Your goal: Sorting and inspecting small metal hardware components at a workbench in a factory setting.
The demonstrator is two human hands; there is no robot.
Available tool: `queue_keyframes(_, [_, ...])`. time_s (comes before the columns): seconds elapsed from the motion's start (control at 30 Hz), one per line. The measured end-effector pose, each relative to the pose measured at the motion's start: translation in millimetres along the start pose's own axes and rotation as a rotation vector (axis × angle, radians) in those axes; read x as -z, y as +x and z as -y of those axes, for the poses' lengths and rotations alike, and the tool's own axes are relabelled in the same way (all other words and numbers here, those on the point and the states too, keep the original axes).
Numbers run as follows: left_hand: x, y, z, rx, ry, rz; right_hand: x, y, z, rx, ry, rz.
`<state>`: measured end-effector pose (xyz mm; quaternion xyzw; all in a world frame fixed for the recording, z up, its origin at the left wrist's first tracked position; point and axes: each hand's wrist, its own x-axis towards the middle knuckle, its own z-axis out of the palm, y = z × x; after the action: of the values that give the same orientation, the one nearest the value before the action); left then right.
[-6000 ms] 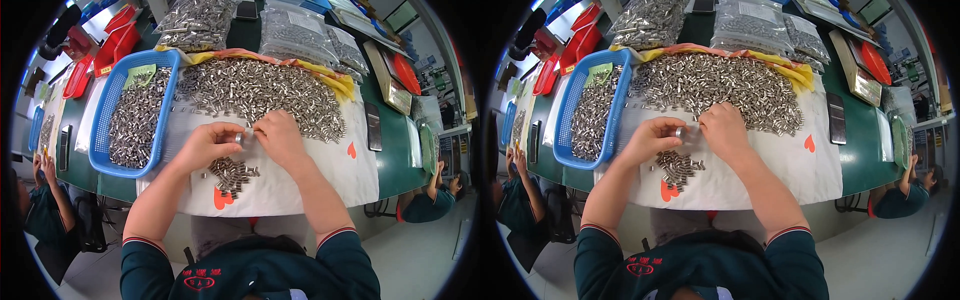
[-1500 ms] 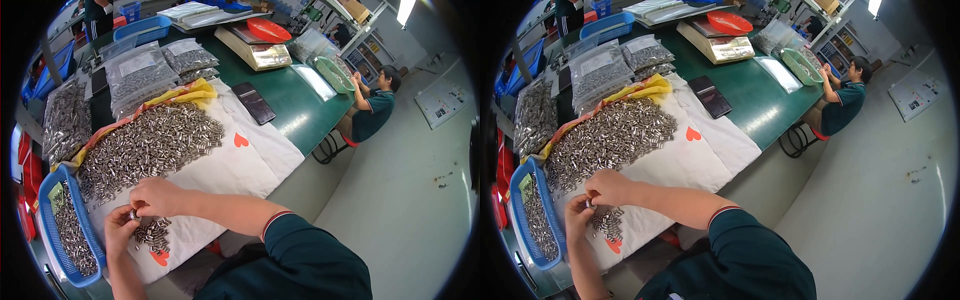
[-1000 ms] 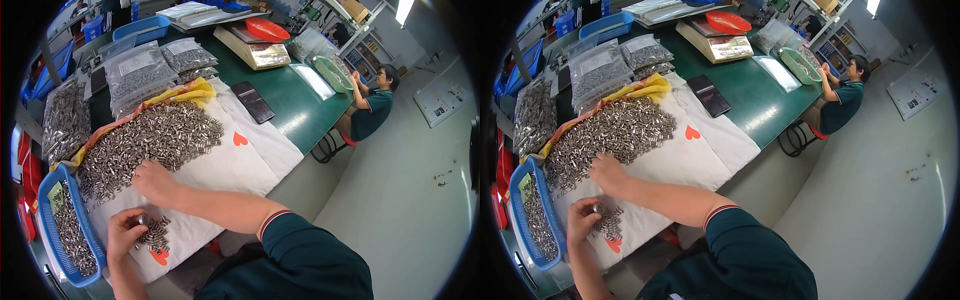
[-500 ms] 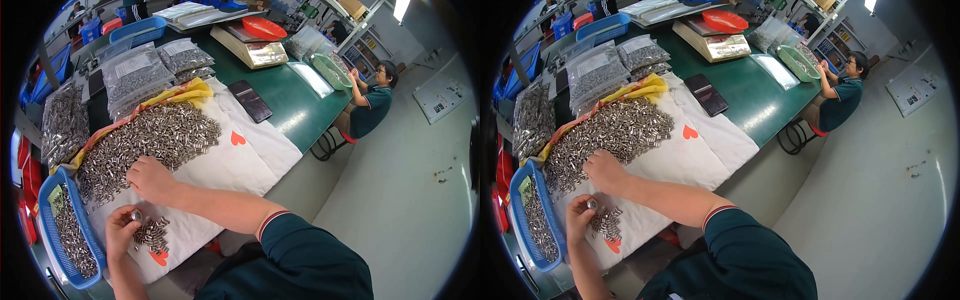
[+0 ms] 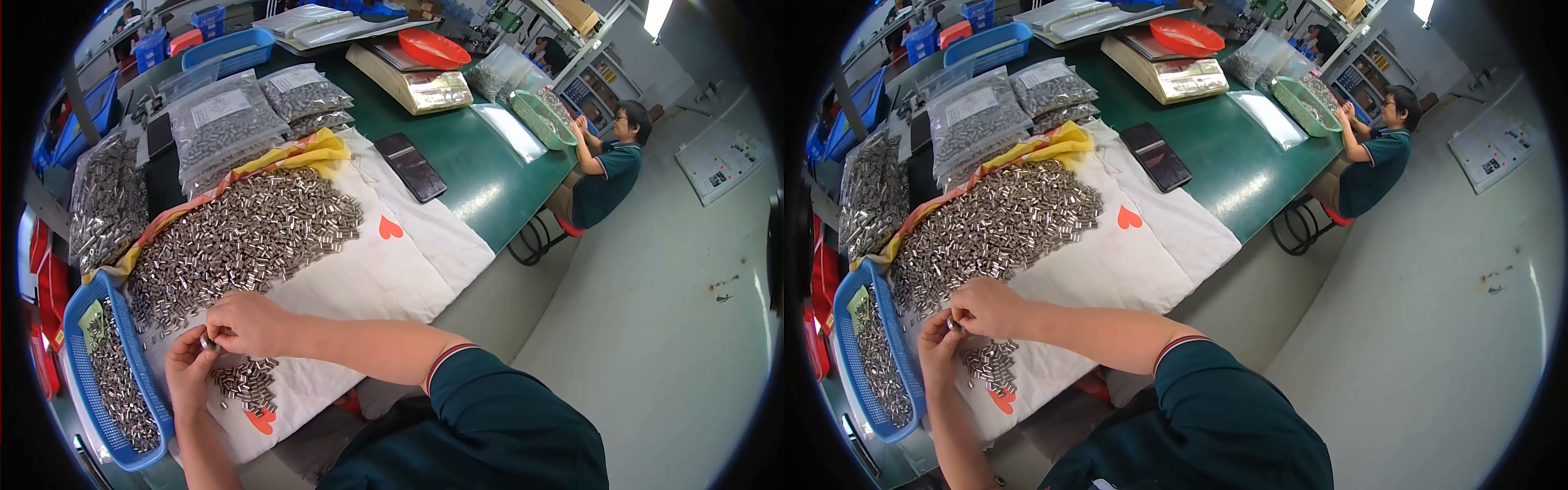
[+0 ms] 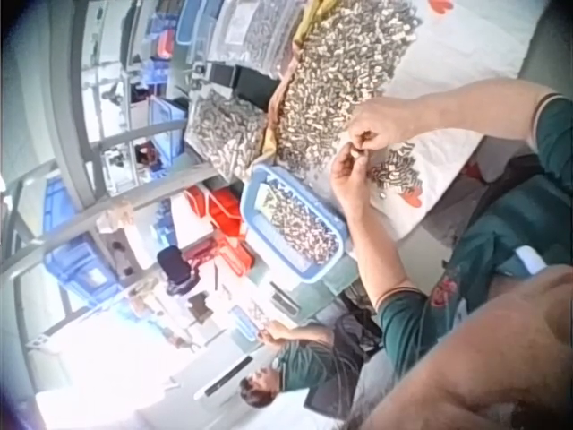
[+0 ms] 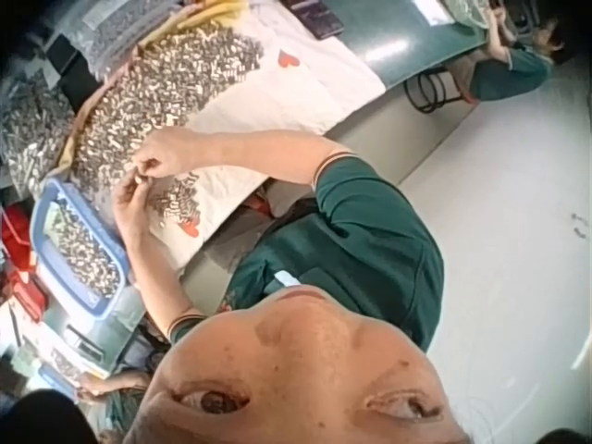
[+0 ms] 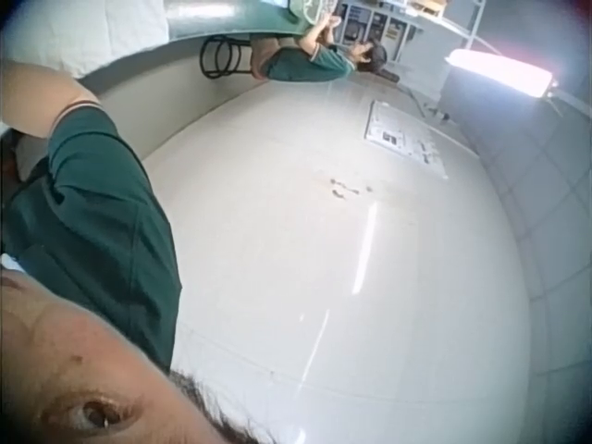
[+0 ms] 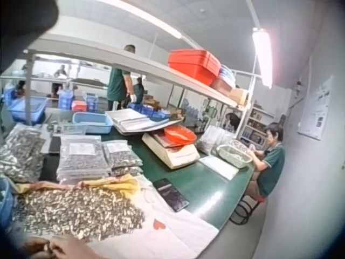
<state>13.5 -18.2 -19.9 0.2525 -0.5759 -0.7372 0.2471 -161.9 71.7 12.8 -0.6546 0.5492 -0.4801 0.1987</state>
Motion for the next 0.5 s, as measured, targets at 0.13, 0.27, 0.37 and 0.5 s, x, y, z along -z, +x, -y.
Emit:
queue_keyframes(0.13, [-4.6,2.2,2.8,-0.013,0.082,-0.02,-12.2,-4.8,-0.9,0.099,-0.17,-0.145])
queue_keyframes(0.27, [9.8,-9.8,0.9,0.026,0.069,-0.098,-17.0,-0.5,0.5,0.095,-0.111,-0.059])
queue_keyframes(0.37, [5.6,-13.1,-0.2,0.019,0.046,0.027,8.5,3.7,0.8,-0.119,0.146,0.22])
queue_keyframes(0.5, [-22.3,0.8,-17.1,0.146,0.073,0.14,35.8,2.3,3.3,-0.214,0.013,0.207])
